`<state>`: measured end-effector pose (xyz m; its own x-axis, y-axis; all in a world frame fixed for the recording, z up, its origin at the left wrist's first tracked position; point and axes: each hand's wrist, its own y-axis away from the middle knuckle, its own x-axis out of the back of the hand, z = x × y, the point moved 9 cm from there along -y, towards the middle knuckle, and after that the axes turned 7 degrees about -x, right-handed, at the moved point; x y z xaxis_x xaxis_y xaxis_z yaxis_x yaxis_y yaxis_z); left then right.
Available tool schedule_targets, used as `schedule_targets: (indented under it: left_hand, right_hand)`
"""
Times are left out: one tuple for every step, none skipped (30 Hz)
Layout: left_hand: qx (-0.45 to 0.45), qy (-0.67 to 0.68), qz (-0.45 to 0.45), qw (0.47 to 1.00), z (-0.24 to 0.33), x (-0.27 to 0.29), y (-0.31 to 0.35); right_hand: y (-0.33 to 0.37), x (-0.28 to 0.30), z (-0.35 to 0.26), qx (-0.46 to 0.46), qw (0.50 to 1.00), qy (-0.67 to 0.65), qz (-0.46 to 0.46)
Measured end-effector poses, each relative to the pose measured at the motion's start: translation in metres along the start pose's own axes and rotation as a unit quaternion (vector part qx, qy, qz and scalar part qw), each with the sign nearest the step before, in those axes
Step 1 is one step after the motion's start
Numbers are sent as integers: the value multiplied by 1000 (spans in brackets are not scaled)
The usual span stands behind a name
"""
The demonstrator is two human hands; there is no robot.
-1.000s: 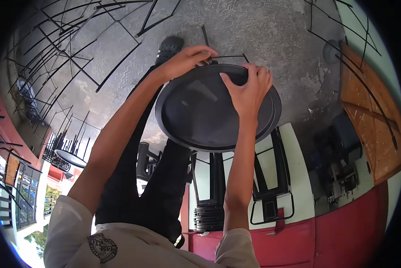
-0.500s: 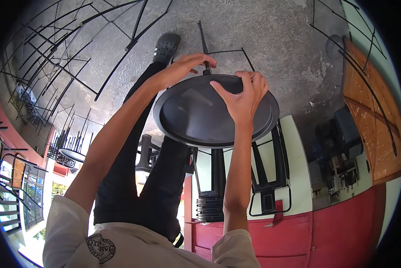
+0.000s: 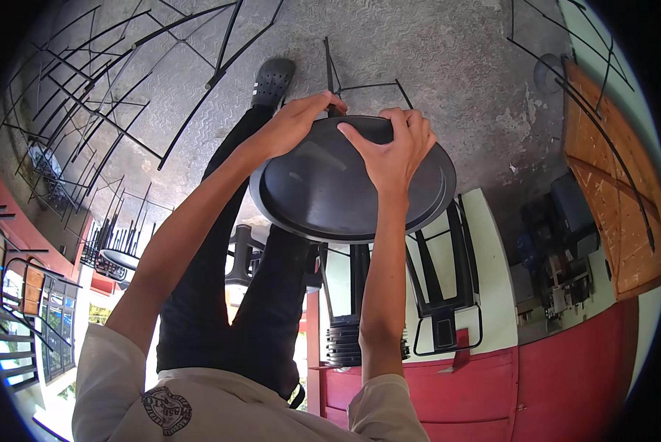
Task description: Assembling or organizing small round tables by fitting the table tops onto their metal frames.
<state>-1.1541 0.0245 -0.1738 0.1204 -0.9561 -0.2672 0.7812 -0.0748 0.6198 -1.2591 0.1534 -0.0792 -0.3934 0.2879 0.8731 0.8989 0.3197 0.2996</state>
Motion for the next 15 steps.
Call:
schedule_targets:
  left_hand:
    - [-1,-1,0,1000,1,0,0]
    - [-20,-81,-1,997,6,2,0]
    - [-40,-160,-2,986,11,3,0]
    - [-41,-158,-5,987,16,-1,1]
    - [-62,-217,-8,974,25,-4,3]
    - [-83,-275,-11,958,34,-7,4]
    - [-86,-278,-14,957,32,-7,6]
    - [-126,-331,16,935,38,-4,9]
    - [-167,-382,45,908,44,-1,13]
    - [-179,-410,39,894,51,-3,14]
    - [-182,-415,34,891,53,-6,14]
    - [-209,-454,48,865,60,-9,17]
    - [-239,-488,61,837,65,-17,17]
    - [-242,-492,54,835,67,-24,16]
    - [-265,-502,54,821,72,-34,15]
  right_hand:
    - [-1,0,-2,5,1000,-3,1]
    - [-2,-1,-3,9,1000,-5,3]
    - [-4,-2,-4,9,1000,-7,5]
    - [-2,-3,1,1,1000,6,-6]
    - [0,-3,5,-8,1000,18,-17]
    - [3,0,8,-11,1000,21,-15]
    - [6,7,5,-5,1000,18,21]
    - [9,16,3,0,998,15,56]
    - [19,18,18,-42,998,21,44]
    - [30,27,36,-75,994,29,75]
    - [43,37,55,-108,988,34,105]
    - [57,46,75,-147,981,12,129]
    - [77,53,105,-202,967,11,151]
    - [95,58,130,-258,951,8,172]
    - [113,58,157,-307,933,-32,186]
